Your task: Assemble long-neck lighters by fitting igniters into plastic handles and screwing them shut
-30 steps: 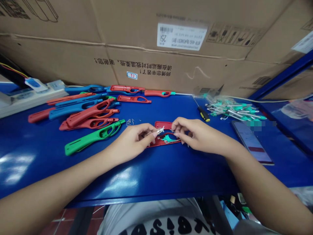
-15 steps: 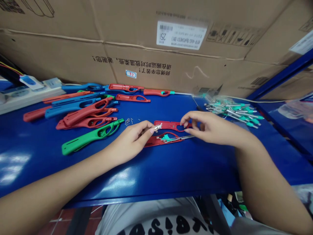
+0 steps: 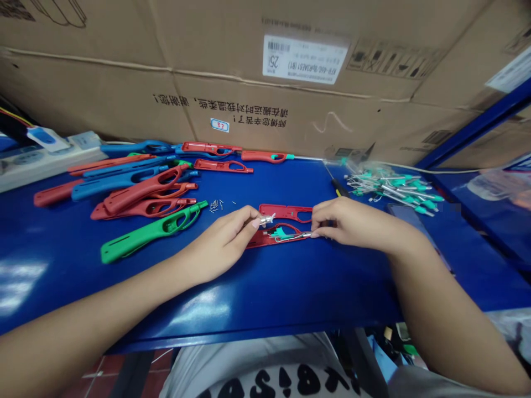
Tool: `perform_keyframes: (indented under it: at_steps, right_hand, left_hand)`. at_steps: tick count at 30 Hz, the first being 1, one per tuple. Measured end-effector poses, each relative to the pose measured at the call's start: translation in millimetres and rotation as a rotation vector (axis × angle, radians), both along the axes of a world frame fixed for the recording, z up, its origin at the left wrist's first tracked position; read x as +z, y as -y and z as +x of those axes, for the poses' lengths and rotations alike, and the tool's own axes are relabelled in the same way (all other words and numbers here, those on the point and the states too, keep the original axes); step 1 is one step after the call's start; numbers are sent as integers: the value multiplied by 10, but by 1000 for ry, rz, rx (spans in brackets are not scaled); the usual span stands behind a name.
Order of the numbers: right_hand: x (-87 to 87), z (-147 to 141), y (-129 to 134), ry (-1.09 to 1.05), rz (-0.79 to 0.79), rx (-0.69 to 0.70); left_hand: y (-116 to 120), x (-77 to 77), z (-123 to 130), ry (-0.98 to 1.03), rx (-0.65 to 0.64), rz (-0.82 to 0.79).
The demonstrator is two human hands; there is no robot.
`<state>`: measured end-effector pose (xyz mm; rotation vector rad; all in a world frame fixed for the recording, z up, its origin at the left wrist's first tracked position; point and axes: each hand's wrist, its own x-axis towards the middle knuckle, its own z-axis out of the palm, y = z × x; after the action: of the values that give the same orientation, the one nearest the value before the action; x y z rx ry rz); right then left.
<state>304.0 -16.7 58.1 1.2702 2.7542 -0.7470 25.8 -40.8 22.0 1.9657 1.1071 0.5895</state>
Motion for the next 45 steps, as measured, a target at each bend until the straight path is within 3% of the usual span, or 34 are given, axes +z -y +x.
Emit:
perform_keyframes:
  at_steps: [7,13,20,25,45]
  right_hand:
    - [31,-102,90,115,92,-16]
    - [-14,-95,79,-78,-10,-54]
    - [-219,-352,159,-246,132,76]
    - [-333,-395,126,-317,85,57]
    - [-344,-428,114,-354,30,-4]
  left_hand:
    - [17,-10,-2,-28,-16,30]
    - [21,-3,13,-23,-18,45]
    - [34,4,23,-8,-26,29]
    - [37,2,22,1,-23,38]
    - [38,-32,19,7,-28,36]
